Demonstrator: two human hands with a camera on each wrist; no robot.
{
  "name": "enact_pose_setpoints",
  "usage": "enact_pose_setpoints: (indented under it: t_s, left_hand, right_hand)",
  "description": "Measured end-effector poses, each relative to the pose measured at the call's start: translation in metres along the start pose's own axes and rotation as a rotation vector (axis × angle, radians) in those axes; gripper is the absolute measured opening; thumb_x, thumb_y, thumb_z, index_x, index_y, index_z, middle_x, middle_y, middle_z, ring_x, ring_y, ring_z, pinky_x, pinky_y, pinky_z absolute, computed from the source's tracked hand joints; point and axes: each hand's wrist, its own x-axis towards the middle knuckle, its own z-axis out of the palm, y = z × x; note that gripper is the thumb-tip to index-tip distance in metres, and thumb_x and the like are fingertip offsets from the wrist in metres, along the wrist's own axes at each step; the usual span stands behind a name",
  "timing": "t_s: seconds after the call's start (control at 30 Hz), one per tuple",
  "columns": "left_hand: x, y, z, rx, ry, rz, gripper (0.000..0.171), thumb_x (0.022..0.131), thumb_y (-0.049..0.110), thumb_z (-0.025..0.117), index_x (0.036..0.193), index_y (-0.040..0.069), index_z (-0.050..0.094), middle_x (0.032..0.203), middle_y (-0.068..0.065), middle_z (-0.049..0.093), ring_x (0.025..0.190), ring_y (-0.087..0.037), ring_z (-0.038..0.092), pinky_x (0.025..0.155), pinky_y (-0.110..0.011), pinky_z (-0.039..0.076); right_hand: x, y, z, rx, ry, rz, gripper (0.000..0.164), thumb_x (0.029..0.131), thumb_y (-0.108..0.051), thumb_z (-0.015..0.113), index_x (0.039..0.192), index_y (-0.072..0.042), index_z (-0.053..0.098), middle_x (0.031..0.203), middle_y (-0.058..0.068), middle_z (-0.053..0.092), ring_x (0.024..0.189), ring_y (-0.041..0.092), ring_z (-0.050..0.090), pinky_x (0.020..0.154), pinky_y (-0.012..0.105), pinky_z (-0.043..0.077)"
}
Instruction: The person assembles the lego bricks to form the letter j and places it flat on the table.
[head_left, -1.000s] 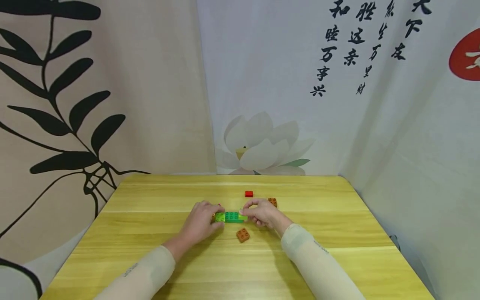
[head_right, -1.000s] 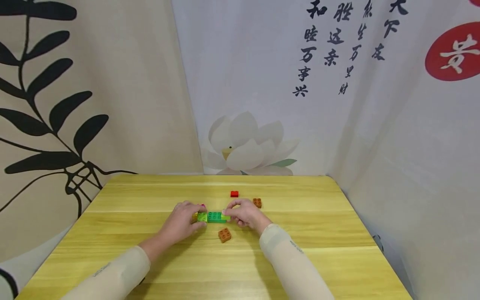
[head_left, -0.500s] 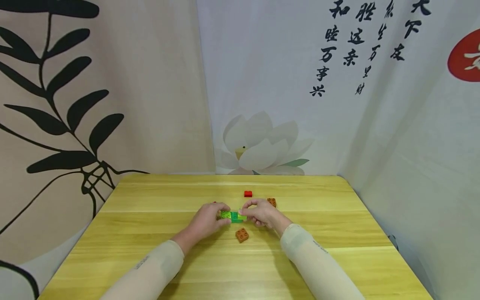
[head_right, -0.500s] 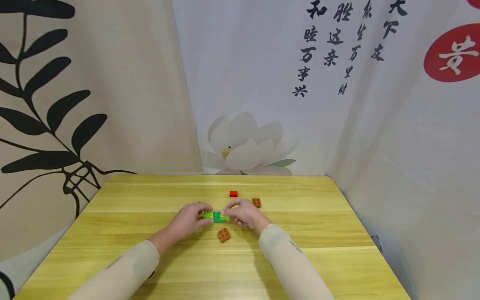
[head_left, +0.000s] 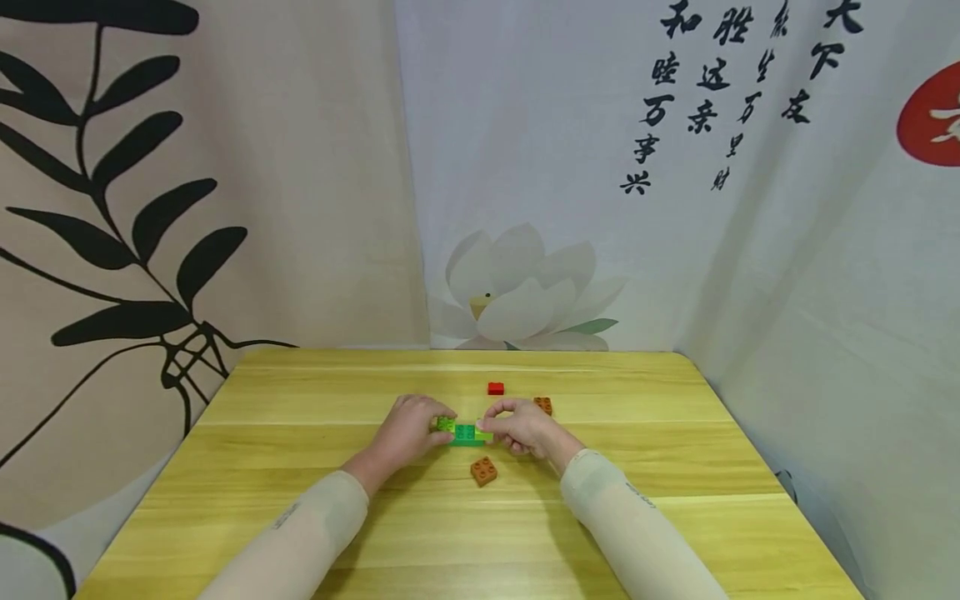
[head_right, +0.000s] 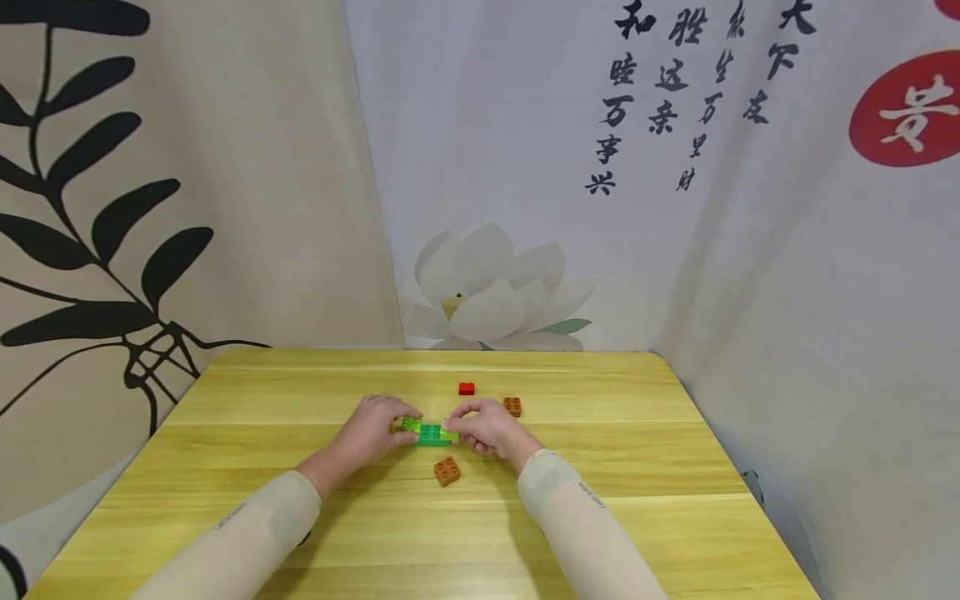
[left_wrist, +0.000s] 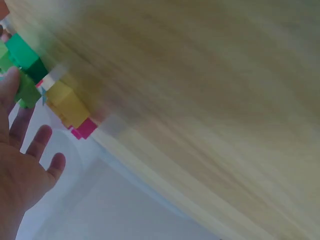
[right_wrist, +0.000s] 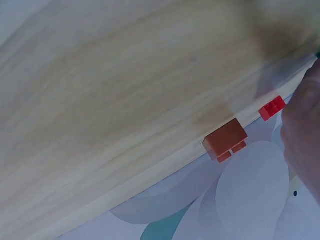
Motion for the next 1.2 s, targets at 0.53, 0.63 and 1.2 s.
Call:
enact_pose_setpoints:
  t_s: [0.53,0.63,1.2]
  left_hand:
    - [0.0003,-0.0016,0.0037,-0.03,0.007,-0.045,0.031,0.084,0.026,0.093,0.112,0.018,0.084,0.116,0.001,0.083,0.106,-0.023,0.067,0.105,-0.054,0.045]
    - [0.0008,-0.0016,0.0047,-0.019,0.021,-0.031,0.031,0.083,0.025,0.094,0.112,0.018,0.084,0.116,0.001,0.083,0.105,-0.022,0.067,0.103,-0.054,0.046]
    - [0.0008,-0.0012,0.0037,0.005,0.033,-0.026,0.03,0.083,0.025,0.094,0.111,0.019,0.085,0.114,0.002,0.083,0.097,-0.018,0.063,0.101,-0.051,0.044]
  right_hand:
    - [0.0016,-0.0004,0.0002,-0.005,-0.008,0.015,0.032,0.095,-0.035,0.084,0.117,-0.016,0.071,0.073,0.0,0.062,0.05,0.006,0.041,0.045,0.02,0.036]
    - [0.0007,-0.0003,-0.0001,-0.008,-0.004,0.012,0.032,0.095,-0.034,0.083,0.118,-0.016,0.071,0.073,0.001,0.063,0.05,0.007,0.041,0.045,0.02,0.036]
    - [-0.0015,0.0018,0.0015,-0.076,0.063,-0.015,0.044,0.096,-0.044,0.08,0.127,-0.015,0.072,0.091,0.01,0.079,0.055,0.009,0.054,0.046,0.02,0.041]
